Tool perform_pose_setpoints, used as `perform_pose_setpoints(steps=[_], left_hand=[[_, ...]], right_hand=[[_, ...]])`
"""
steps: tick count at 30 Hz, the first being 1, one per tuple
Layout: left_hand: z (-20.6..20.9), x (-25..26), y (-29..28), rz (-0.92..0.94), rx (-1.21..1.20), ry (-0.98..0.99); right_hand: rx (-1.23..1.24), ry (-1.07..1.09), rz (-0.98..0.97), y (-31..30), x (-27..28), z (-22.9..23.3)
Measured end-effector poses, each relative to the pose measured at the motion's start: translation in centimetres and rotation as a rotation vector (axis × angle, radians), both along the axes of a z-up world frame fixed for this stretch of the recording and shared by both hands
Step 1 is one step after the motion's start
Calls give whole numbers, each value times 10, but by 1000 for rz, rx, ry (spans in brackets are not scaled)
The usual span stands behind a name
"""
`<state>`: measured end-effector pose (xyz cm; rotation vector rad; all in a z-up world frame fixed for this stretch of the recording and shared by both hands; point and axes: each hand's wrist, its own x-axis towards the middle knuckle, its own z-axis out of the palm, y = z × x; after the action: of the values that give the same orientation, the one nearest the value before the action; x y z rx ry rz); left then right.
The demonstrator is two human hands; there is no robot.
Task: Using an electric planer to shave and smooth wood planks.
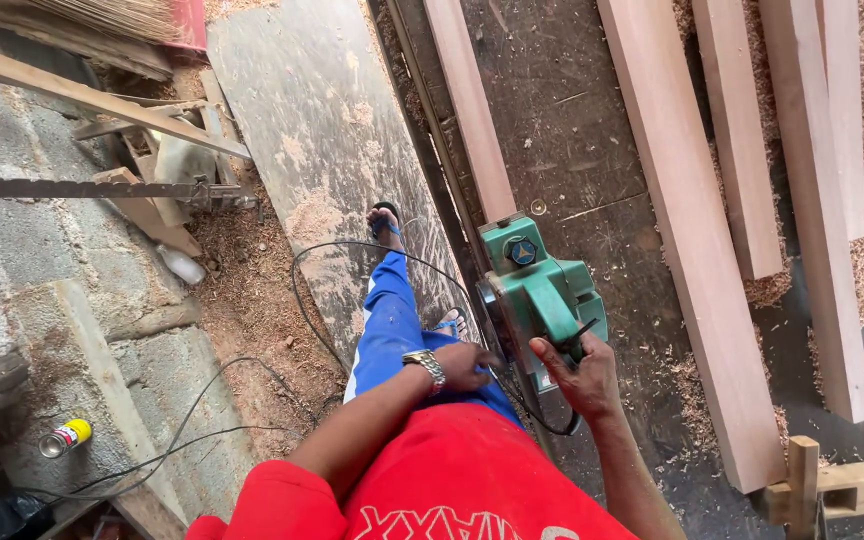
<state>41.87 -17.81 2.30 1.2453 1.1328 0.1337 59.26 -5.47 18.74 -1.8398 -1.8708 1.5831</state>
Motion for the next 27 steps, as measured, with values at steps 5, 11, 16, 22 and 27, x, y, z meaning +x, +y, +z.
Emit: perform_pose_setpoints(steps=[5,11,16,22,27], left_hand=[[-44,38,-1,-64,261,-319],[-29,47,19,-192,56,-389],[-30,41,28,-244,19,-435],[-50,13,32,-183,121,-330],[-46,-39,48,-143,17,-221]], right_hand=[[25,-4,10,16,-21,0],[12,63,-7,37,-51,-4],[-15,97,-24,58,-78,-7],[-30,85,3,87,-107,-12],[-31,111,-5,113,-136,-12]])
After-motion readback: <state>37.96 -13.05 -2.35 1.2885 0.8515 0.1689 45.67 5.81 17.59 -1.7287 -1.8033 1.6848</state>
